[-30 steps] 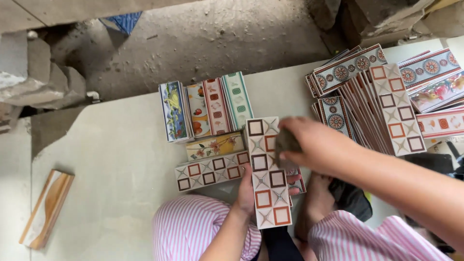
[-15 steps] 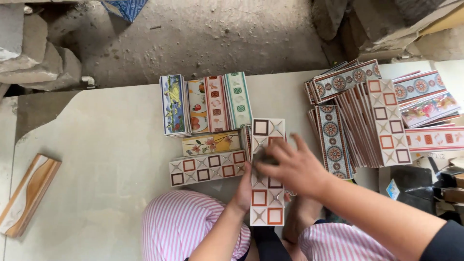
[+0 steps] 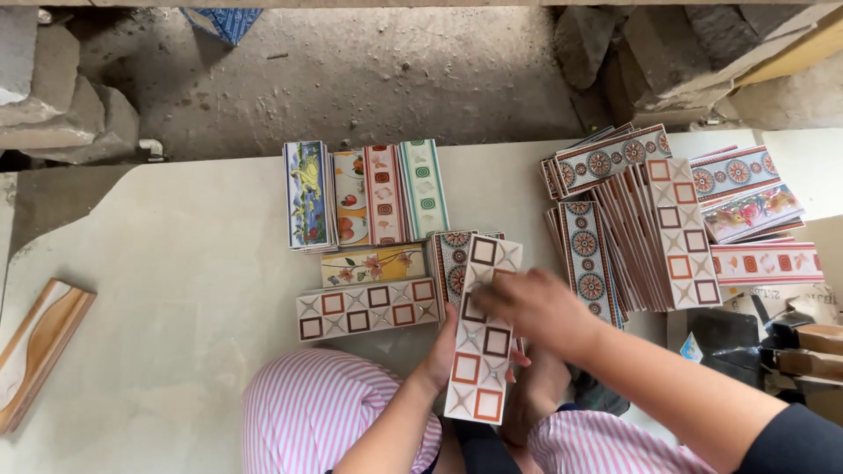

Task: The person sits on the floor and wipes the surface of rectangular ceramic tiles with a cloth. They handle the tiles one by one, wiping them and placing them into a stack.

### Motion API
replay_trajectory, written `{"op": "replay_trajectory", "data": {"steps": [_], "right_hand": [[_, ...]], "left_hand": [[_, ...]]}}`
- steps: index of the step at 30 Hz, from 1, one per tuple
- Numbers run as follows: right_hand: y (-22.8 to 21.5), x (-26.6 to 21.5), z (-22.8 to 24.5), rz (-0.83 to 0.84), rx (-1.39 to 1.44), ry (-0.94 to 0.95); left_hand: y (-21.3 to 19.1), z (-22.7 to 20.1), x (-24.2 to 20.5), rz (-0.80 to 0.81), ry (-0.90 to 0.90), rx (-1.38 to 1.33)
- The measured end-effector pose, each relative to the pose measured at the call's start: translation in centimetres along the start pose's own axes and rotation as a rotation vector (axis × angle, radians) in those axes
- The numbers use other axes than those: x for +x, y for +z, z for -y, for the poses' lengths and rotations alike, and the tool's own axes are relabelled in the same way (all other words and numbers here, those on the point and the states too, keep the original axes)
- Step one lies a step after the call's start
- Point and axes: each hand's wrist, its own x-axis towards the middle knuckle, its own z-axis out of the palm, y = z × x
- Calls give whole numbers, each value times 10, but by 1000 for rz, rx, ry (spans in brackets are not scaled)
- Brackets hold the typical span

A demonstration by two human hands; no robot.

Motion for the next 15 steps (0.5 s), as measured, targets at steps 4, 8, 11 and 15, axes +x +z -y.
{"op": "replay_trajectory", "data": {"steps": [4,8,11,15], "right_hand": [[-7,5,-25,145,86,482],[-2,4,6,130,181,385],[-3,5,5,167,149,217],[-32,22,-15,87,-104,357]], "left_hand": [[26,-3,-1,126,-35,-95],[21,-8,-8,56,-6,195],[20,-8,-14,-7,52,323],[50,-8,-5,65,174,257]]}}
